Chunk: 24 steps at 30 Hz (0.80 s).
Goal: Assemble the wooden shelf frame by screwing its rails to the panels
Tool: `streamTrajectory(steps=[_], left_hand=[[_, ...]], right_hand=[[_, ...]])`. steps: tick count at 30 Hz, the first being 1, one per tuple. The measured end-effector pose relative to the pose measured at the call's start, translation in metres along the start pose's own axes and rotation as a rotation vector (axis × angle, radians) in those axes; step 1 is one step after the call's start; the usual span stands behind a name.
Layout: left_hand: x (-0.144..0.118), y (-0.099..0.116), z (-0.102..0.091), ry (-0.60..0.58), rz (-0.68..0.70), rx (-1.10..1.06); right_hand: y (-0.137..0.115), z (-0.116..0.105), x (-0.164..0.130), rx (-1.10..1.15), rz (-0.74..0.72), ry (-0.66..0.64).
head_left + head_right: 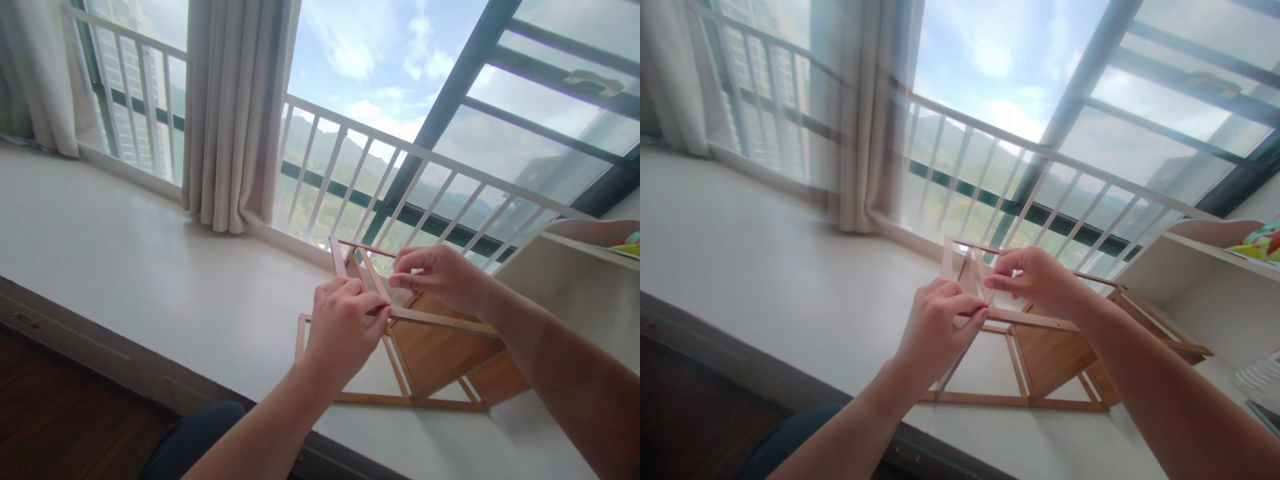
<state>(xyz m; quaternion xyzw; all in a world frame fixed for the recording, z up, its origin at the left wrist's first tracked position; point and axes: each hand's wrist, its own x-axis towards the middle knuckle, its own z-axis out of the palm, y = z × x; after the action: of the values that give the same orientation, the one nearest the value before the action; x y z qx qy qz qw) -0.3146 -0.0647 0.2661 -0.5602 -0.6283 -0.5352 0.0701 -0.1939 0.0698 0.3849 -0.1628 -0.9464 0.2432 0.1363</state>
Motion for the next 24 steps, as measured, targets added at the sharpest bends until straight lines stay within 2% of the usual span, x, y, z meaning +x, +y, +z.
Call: streamTrajectory(steps=[5,10,12,18,21,24], left_hand=[[-0.002,-0.001,0.0,-0.012,-0.002,0.004],[0.001,-0.001,0.001,-0.014,-0.003,0.002],[0.001,-0.001,0.001,-0.012,-0.003,-0.001],[0.0,0.0,0.0,-0.006,0.005,0.0],[0.0,0.0,-0.001,0.01,0.011,0.008],[0.001,0.0,0.0,0.016,0.005,0.003]], right_hand=[[-0.002,0.005,-0.004,0.251,0.14,-0.023],[0.003,-0.005,-0.013,0.437,0.255,-0.214],[0.006,-0.01,-0.016,0.456,0.265,-0.243],[0.006,-0.007,-0.018,0.313,0.212,-0.156],[-0.003,0.006,-0.02,0.222,0.164,-0.127],[-0.013,0.03,-0.026,-0.018,0.042,-0.018]])
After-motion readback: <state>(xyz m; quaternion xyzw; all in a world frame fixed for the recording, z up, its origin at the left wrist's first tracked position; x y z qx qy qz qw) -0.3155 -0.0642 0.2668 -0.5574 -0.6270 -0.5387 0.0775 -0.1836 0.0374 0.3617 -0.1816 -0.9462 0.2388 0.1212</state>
